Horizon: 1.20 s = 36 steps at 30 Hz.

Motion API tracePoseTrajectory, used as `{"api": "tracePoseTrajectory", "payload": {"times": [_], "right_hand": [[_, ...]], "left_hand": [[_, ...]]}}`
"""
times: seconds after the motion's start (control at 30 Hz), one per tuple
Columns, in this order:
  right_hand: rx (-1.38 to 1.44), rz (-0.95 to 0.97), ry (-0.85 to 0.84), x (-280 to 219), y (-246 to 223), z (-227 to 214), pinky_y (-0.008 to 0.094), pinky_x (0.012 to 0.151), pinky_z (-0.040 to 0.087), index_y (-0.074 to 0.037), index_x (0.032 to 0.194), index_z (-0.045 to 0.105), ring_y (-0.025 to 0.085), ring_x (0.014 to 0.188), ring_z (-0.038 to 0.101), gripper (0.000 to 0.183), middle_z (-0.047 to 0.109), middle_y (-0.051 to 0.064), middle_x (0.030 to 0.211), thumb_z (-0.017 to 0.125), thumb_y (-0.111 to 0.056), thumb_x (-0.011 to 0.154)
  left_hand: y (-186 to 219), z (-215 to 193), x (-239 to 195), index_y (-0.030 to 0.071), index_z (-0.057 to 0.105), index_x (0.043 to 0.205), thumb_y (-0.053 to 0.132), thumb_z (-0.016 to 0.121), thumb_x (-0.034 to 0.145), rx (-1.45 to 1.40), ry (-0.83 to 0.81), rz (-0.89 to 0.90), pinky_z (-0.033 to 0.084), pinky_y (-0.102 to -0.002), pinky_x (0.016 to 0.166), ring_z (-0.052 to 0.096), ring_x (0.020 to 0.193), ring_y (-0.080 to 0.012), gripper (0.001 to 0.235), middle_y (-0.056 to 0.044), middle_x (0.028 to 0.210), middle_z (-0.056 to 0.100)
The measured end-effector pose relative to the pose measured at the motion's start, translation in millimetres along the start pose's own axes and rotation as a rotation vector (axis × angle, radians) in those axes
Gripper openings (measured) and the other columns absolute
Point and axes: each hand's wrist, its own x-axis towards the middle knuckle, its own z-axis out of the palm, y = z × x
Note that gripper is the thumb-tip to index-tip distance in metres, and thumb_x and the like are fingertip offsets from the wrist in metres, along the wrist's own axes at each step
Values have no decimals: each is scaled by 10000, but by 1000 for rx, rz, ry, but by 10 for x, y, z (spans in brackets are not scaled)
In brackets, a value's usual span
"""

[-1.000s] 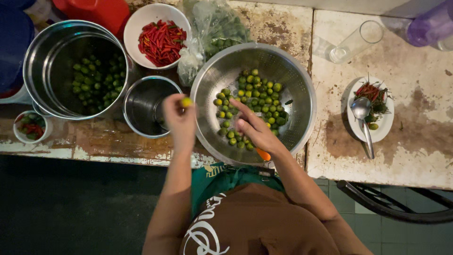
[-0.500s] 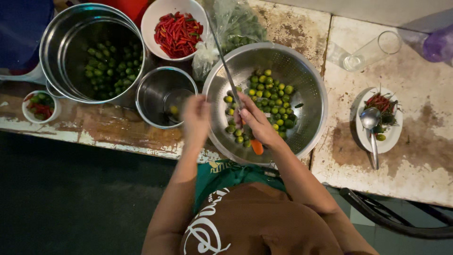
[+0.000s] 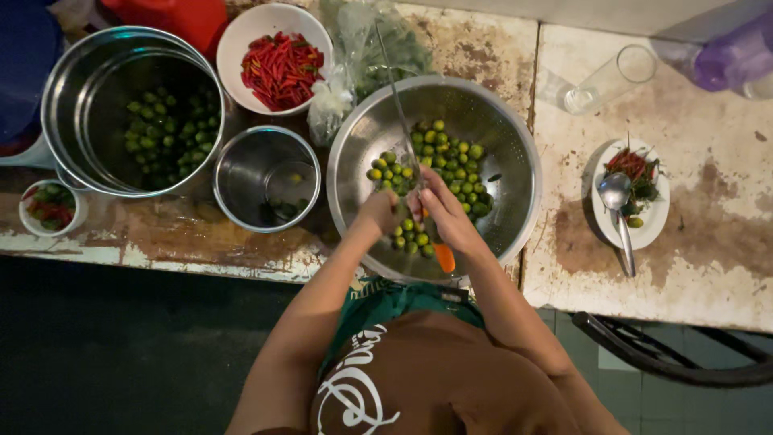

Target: The person cuts small green calamondins one at a time using a knife while holding them over a large metal bowl.

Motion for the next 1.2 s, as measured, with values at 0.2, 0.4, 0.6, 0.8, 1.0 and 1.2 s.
{"api": "tracePoseTrajectory", "payload": {"times": [0.2, 0.4, 0.6, 0.8, 1.0, 1.2], "right_hand": [[-7, 43, 26, 27, 31, -35, 279, 704, 485, -73, 1602, 315, 140, 860, 538, 609, 532, 40, 960, 473, -370, 1095], [-68, -7, -37, -11, -179, 89, 273, 746, 471, -80, 1612, 296, 126, 889, 520, 629, 528, 39, 1053, 502, -365, 1091], [-240, -38, -66, -82, -525, 211, 275, 807, 464, -114, 1620, 254, 126, 908, 523, 690, 553, 54, 1125, 548, -365, 1048], [-439, -171, -46, -152, -700, 249, 340, 960, 467, -105, 1643, 261, 180, 1022, 567, 702, 586, 82, 1121, 567, -358, 1064], [-512, -130, 6, -172, -749, 282, 339, 917, 472, -101, 1623, 310, 181, 965, 560, 700, 594, 75, 1064, 557, -407, 1044], [-537, -152, -40, -159, -823, 317, 356, 995, 471, -86, 1610, 338, 205, 1090, 578, 679, 577, 113, 1256, 551, -427, 1063]], "left_hand": [[418, -493, -234, 94, 601, 1232, -51, 707, 866, -1146, 95, 111, 550, -306, 854, 650, 994, -158, 408, -65, 1110, 653], [695, -753, -457, 37, 616, 1272, -101, 654, 929, -1318, 128, 212, 560, -295, 930, 669, 1050, -156, 372, -76, 1155, 680], [851, -816, -537, 18, 614, 1258, -123, 675, 894, -1353, 172, 215, 568, -300, 917, 662, 1056, -148, 395, -56, 1147, 682], [923, -911, -656, 58, 605, 1308, -70, 647, 966, -1511, 21, 342, 552, -309, 925, 656, 1047, -156, 368, -57, 1137, 672], [953, -878, -663, 66, 608, 1262, -44, 673, 964, -1581, 37, 325, 555, -315, 920, 651, 1058, -161, 324, -50, 1146, 662], [916, -813, -661, 74, 599, 1257, -54, 720, 931, -1504, 139, 339, 547, -299, 920, 638, 1043, -143, 370, -34, 1121, 649]]}}
